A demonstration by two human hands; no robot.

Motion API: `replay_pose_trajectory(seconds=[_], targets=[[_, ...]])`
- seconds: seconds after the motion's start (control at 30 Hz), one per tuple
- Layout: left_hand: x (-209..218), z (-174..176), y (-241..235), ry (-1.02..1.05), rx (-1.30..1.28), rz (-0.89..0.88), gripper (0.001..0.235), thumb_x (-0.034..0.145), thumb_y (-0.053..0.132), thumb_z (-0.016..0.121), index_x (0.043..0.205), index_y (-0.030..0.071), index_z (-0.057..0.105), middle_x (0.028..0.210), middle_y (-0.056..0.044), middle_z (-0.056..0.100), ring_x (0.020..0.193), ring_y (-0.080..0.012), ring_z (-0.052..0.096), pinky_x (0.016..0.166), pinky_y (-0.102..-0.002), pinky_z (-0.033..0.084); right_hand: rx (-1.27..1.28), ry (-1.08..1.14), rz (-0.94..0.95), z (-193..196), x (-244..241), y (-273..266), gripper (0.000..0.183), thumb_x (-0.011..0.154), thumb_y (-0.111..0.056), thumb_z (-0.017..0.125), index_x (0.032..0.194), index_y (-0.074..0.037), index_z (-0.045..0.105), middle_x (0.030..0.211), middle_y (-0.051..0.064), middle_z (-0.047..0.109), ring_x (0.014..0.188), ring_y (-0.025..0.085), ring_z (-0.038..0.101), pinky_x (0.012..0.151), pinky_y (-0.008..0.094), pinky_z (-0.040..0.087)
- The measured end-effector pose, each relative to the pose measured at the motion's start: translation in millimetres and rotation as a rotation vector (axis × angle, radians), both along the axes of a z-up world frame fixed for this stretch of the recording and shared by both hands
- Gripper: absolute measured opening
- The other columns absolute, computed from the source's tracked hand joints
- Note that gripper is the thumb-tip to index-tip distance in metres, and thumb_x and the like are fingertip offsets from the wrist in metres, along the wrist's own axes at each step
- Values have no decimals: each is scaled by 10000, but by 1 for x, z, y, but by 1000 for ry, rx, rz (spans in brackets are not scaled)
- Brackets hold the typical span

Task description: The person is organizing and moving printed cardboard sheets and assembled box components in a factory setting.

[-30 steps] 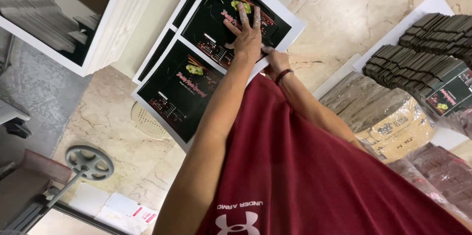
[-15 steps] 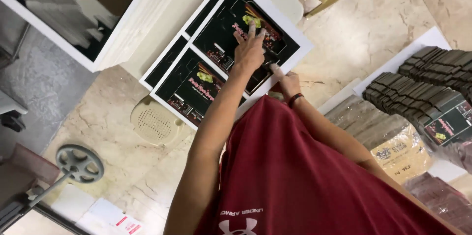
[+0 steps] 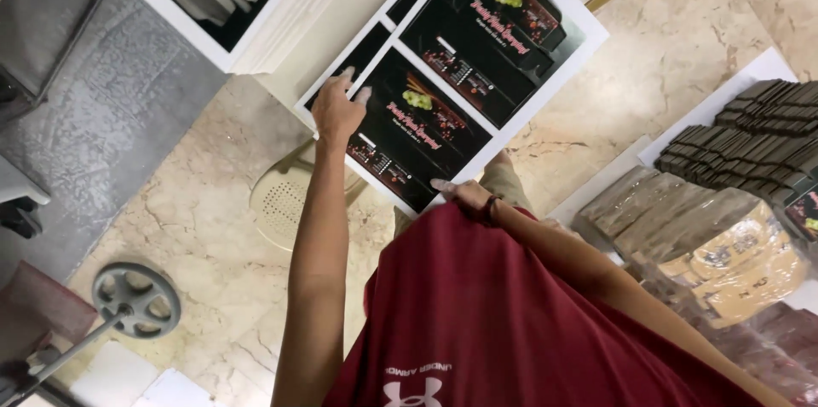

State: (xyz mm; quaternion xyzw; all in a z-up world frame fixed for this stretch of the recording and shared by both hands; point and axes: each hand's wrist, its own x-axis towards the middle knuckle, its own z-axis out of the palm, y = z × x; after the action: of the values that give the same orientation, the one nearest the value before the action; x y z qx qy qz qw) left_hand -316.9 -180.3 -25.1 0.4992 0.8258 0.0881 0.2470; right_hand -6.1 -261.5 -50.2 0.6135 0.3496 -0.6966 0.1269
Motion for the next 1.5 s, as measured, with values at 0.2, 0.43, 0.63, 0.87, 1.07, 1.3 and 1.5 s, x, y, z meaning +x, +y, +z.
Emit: replay_pose_trajectory(seconds=[0.2,0.43,0.63,0.87,1.07,1.3,1.5], targets=[[-16,25,-13,-197,-91,-152,772,937,416,755,1575,162,400,1404,-118,631,1301,-315,600,1054,-503,502,-66,162,-387,15,-22,-26,694,814,-586,834,1245,-58,703,1040,201,743,866,324,756,731,451,658],[40,71,-25,20,-444,-315,1195,869,486,838,1642,267,-47,1724,-96,-111,1589,-321,20,1264,-620,78,-133,602,-541,5,-39,-78,426,1058,-286,528,874,81,644,738,192,669,587,244,605,583,304,491],[106,24,-65,122,-512,-549,1361,792,440,925,1674,263,-96,1678,-229,-240,1484,-653,-95,977,-937,197,-188,438,-648,-9,-25,-89,358,1019,-275,617,1089,73,665,780,234,710,604,286,741,505,381,647],[105,0,-49,58,-571,-496,1438,739,328,973,1658,333,-132,1669,-205,-269,1433,-724,-62,943,-953,241,-286,532,-599,-2,-19,-79,515,1031,-317,561,1416,22,517,929,198,660,668,293,734,598,475,677],[84,39,-55,-9,-524,-614,1062,863,331,843,1679,275,165,1706,-204,-97,1477,-660,44,966,-912,300,-305,152,-586,58,-36,-62,575,932,-483,737,1036,71,627,767,232,704,661,310,755,560,403,665],[88,31,-50,-20,-570,-483,1202,860,211,842,1679,344,-28,1629,-169,-332,1462,-682,-127,983,-905,287,-296,549,-871,53,-51,-53,327,1005,-265,640,1024,57,587,664,185,649,525,290,660,522,380,575],[91,50,-33,-81,-620,-465,1130,915,56,707,1661,402,-68,1597,-130,-404,1464,-685,-163,1012,-848,355,-221,351,-822,68,-38,-40,339,927,-200,717,1059,72,563,880,234,696,606,293,663,509,484,629]])
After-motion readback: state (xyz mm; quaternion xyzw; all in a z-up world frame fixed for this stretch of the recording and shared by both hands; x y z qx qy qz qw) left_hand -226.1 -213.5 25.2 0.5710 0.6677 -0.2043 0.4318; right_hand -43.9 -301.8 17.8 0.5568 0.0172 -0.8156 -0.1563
